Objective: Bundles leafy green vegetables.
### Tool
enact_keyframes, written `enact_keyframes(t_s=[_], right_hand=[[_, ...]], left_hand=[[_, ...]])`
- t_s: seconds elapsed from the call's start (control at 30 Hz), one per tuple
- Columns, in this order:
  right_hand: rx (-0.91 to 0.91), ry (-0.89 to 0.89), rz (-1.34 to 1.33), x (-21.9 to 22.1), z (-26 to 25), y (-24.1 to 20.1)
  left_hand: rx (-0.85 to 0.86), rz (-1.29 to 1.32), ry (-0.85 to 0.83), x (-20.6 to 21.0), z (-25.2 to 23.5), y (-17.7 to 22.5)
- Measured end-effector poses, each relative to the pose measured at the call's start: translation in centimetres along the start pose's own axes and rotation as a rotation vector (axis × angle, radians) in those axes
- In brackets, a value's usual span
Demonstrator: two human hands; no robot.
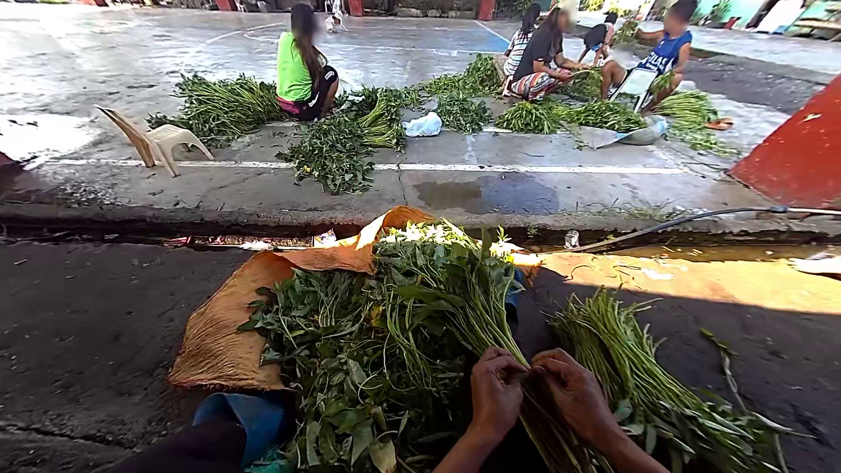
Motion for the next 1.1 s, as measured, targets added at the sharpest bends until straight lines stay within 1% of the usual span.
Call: enact_keyframes(t_s=[0.1, 0.2, 0.27, 0.3, 0.37, 0.4, 0.5, 0.53, 0.57, 0.6, 0.63, 0.67, 0.7, 0.73, 0.77, 0.8, 0.83, 0.87, 0.9, 0.97, 1.0, 1.03, 1.07, 1.1], right_hand=[[-0.025, -0.012, -0.123, 0.9, -0.1, 1.0], [0.001, -0.073, -0.132, 0.7, -0.4, 0.9], [0.028, -0.105, -0.106, 0.6, -0.8, 0.5], [0.045, -0.128, -0.086, 0.6, -1.0, 0.2], [0.071, -0.169, -0.019, 0.7, -1.3, -0.6], [0.074, -0.181, 0.026, 0.9, -1.4, -0.8], [0.106, -0.226, 0.143, 1.2, -1.8, -1.4], [0.143, -0.249, 0.158, 1.3, -2.0, -1.6], [0.184, -0.266, 0.157, 1.3, -2.1, -1.7], [0.219, -0.269, 0.137, 1.4, -2.2, -1.6], [0.239, -0.257, 0.1, 1.4, -2.4, -1.4], [0.246, -0.238, 0.055, 1.4, -2.4, -1.1], [0.245, -0.205, 0.002, 1.3, -2.3, -0.9], [0.229, -0.17, -0.044, 1.2, -2.1, -0.7], [0.205, -0.153, -0.076, 1.0, -1.9, -0.6], [0.175, -0.155, -0.095, 0.7, -1.6, -0.8], [0.128, -0.153, -0.1, 0.5, -1.1, -1.0], [0.048, -0.138, -0.087, 0.5, -0.6, -1.1], [-0.08, -0.102, -0.043, 0.5, -0.2, -1.0], [-0.346, -0.015, 0.06, 0.7, 0.4, -0.7], [-0.442, 0.02, 0.109, 0.9, 0.6, -0.6], [-0.497, 0.034, 0.142, 1.0, 0.7, -0.4], [-0.509, 0.026, 0.151, 1.1, 0.7, -0.4], [-0.471, -0.014, 0.135, 1.1, 0.7, -0.5]], left_hand=[[-0.138, -0.037, -0.054, -0.6, -0.3, 0.0], [-0.236, -0.049, -0.095, -0.6, -0.3, 0.6], [-0.216, 0.012, -0.032, -0.3, 0.0, 0.4], [-0.171, 0.046, 0.023, 0.0, 0.4, 0.1], [-0.004, 0.07, 0.139, 0.7, 1.2, -0.7], [0.123, 0.013, 0.178, 0.9, 1.6, -1.0], [0.643, -0.424, 0.241, 0.3, 1.9, -1.9], [0.767, -0.545, 0.243, 0.0, 1.9, -2.1], [0.836, -0.62, 0.24, -0.2, 1.8, -2.1], [0.847, -0.655, 0.229, -0.3, 1.8, -1.8], [0.792, -0.657, 0.203, -0.2, 2.0, -1.2], [0.664, -0.624, 0.153, -0.1, 2.4, -0.5], [0.454, -0.545, 0.079, -0.3, 2.6, 0.2], [0.193, -0.426, 0.0, -0.6, 2.5, 0.9], [-0.034, -0.292, -0.047, -1.1, 2.0, 1.1], [-0.192, -0.172, -0.052, -1.6, 1.5, 1.0], [-0.31, -0.068, -0.041, -1.9, 1.2, 1.0], [-0.398, 0.011, -0.029, -2.0, 1.0, 1.0], [-0.458, 0.065, -0.022, -2.2, 0.8, 1.1], [-0.503, 0.115, -0.02, -2.2, 0.5, 1.0], [-0.5, 0.12, -0.022, -2.3, 0.5, 0.9], [-0.493, 0.124, -0.024, -2.3, 0.5, 0.9], [-0.487, 0.132, -0.024, -2.3, 0.5, 0.8], [-0.477, 0.143, -0.021, -2.3, 0.5, 0.8]])
Point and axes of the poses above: each hand's wrist, its own z-axis away from the middle knuckle, its own x-axis out of the palm, y = z × x, the point moved 1 cm from there along -z, towards the middle knuckle, and after that the axes turned 7 degrees about y, right-handed, at the moved point
